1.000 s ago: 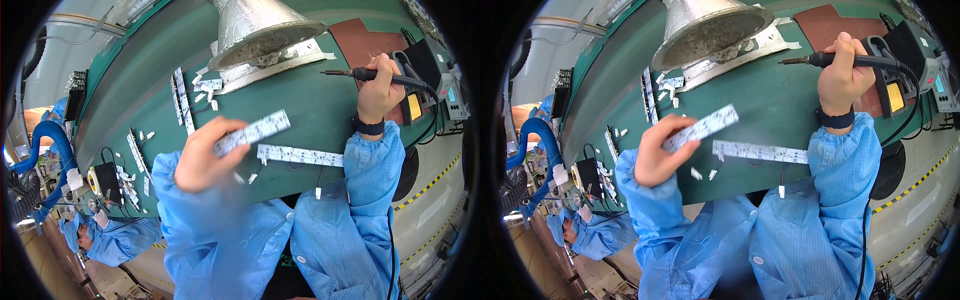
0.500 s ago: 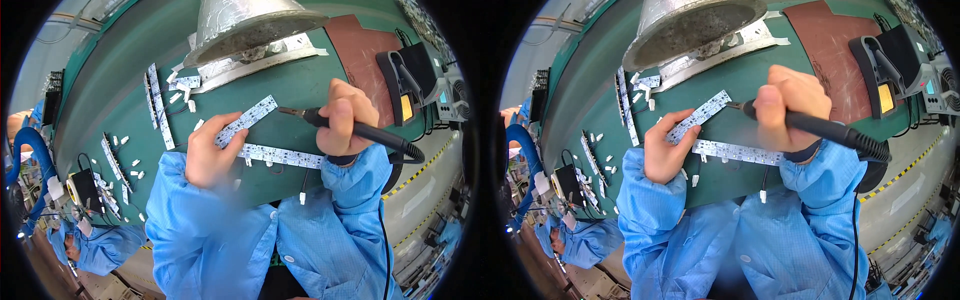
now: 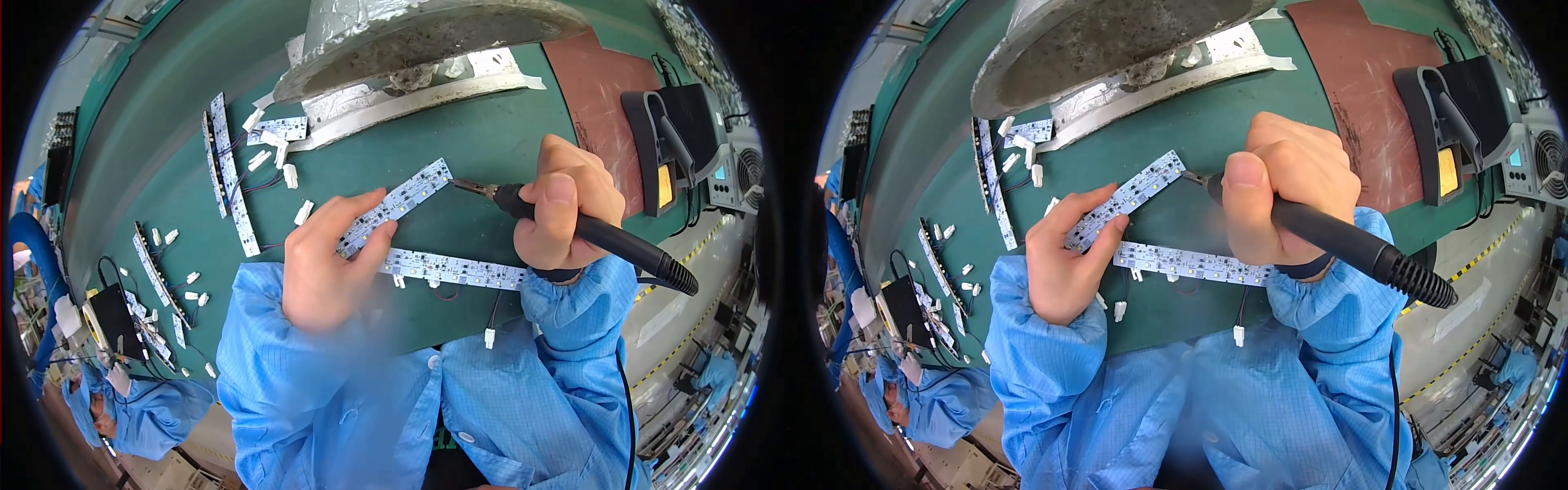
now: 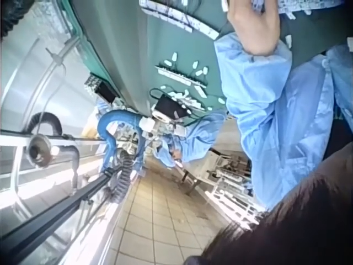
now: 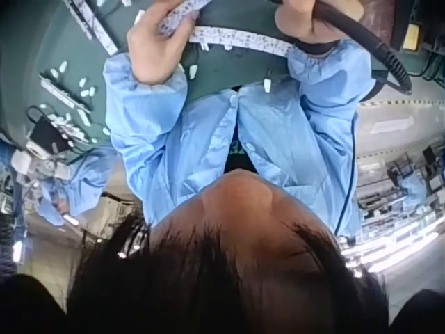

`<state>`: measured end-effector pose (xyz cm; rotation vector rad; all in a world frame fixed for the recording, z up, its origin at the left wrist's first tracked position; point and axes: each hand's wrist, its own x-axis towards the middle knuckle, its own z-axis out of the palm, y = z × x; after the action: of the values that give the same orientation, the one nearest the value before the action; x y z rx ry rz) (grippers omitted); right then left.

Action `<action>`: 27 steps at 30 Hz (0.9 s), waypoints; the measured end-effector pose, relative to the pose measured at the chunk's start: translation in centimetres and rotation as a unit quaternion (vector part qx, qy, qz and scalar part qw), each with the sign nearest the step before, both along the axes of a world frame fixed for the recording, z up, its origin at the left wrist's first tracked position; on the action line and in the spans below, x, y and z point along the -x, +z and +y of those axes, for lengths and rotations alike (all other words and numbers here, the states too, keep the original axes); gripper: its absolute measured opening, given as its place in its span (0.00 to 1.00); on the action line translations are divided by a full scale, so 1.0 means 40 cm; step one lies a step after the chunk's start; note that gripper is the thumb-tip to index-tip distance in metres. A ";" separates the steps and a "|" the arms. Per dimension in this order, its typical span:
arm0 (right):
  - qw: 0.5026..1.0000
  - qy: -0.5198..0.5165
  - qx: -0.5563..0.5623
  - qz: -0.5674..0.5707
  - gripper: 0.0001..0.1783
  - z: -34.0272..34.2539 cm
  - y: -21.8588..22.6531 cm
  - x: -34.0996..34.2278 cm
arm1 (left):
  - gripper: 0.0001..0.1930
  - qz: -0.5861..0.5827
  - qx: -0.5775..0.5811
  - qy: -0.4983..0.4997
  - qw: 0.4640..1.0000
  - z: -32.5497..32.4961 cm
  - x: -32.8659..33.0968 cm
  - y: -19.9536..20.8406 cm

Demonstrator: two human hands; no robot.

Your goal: Soldering wires and small components onto circuit board strips.

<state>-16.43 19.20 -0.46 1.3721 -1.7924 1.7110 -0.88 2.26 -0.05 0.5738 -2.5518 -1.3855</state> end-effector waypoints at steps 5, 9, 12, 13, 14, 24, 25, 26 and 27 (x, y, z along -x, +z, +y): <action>1.000 0.001 -0.009 -0.006 0.11 -0.003 -0.001 -0.003 | 0.15 0.010 0.007 0.002 1.000 -0.005 -0.005 -0.007; 1.000 0.001 -0.012 -0.002 0.11 0.001 -0.007 0.001 | 0.16 0.008 0.000 0.002 1.000 -0.004 -0.003 -0.012; 1.000 0.002 -0.012 -0.006 0.12 0.001 -0.005 -0.001 | 0.16 -0.008 0.003 -0.002 1.000 -0.005 -0.004 -0.004; 1.000 0.002 -0.012 -0.007 0.12 0.001 -0.005 -0.001 | 0.16 -0.008 0.003 -0.002 1.000 -0.004 -0.003 -0.003; 1.000 0.002 -0.011 -0.007 0.12 0.001 -0.006 -0.001 | 0.16 -0.007 0.003 0.000 1.000 -0.003 -0.003 -0.002; 0.987 -0.044 0.107 -0.108 0.17 0.029 0.018 -0.011 | 0.24 -0.061 -0.173 -0.063 0.981 -0.044 -0.026 0.029; 0.987 -0.019 0.120 -0.101 0.17 0.029 0.024 -0.014 | 0.24 -0.059 -0.153 -0.087 0.983 -0.047 -0.026 0.029; 0.987 -0.014 0.122 -0.103 0.17 0.025 0.036 -0.024 | 0.23 -0.042 -0.104 -0.100 0.989 -0.049 -0.027 0.018; 0.993 0.021 0.080 -0.086 0.18 0.023 0.052 -0.038 | 0.22 -0.009 -0.070 -0.107 0.992 -0.046 -0.027 0.009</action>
<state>-14.92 20.12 1.61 1.2380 -1.6789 2.0031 0.19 0.41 0.33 0.3415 -2.6100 -1.6464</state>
